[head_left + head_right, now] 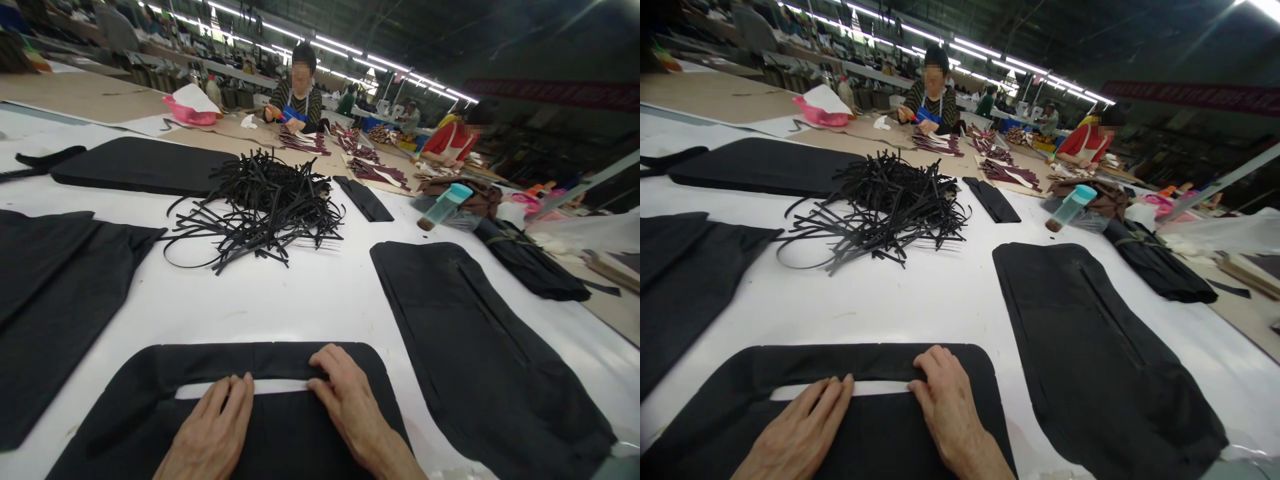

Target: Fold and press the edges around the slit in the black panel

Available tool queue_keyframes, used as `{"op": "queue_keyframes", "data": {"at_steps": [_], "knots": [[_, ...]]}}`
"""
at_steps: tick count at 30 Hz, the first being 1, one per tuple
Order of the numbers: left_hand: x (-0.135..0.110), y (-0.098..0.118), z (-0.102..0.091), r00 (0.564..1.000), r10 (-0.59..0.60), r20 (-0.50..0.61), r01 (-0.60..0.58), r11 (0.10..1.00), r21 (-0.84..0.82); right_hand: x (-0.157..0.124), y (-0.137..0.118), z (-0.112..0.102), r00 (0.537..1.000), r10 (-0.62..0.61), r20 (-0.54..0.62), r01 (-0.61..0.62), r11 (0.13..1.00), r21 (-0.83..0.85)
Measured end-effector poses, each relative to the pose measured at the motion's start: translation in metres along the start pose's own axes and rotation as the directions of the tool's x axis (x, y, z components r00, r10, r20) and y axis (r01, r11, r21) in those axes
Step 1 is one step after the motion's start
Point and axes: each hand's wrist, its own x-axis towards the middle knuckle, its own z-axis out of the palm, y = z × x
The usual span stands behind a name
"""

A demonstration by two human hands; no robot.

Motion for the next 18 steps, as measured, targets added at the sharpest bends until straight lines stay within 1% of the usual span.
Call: {"op": "queue_keyframes", "data": {"at_steps": [2,4,8,10,13,18], "knots": [[0.0,0.0,0.0,1.0,-0.016,0.004,0.016,1.0,-0.006,-0.002,0.004,-0.001,0.999,-0.054,-0.004,0.054,0.998,-0.034],[0.0,0.0,-0.001,1.0,-0.021,0.013,0.021,1.0,-0.008,-0.003,0.009,0.002,0.994,-0.105,-0.001,0.104,0.988,-0.11],[-0.001,0.0,0.002,1.0,-0.018,-0.013,0.018,1.0,-0.017,-0.003,0.015,0.009,0.991,-0.136,-0.013,0.131,0.973,-0.192],[-0.001,0.0,0.004,0.999,-0.044,-0.029,0.043,0.998,-0.045,-0.003,0.015,0.011,0.991,-0.129,-0.014,0.124,0.972,-0.199],[-0.001,0.001,0.003,0.995,-0.102,-0.023,0.099,0.992,-0.079,-0.003,0.013,0.013,0.996,-0.091,-0.006,0.087,0.973,-0.212],[0.0,0.0,-0.003,0.995,-0.098,-0.013,0.097,0.992,-0.08,-0.003,0.008,0.019,1.0,0.006,0.01,-0.003,0.952,-0.306]]}}
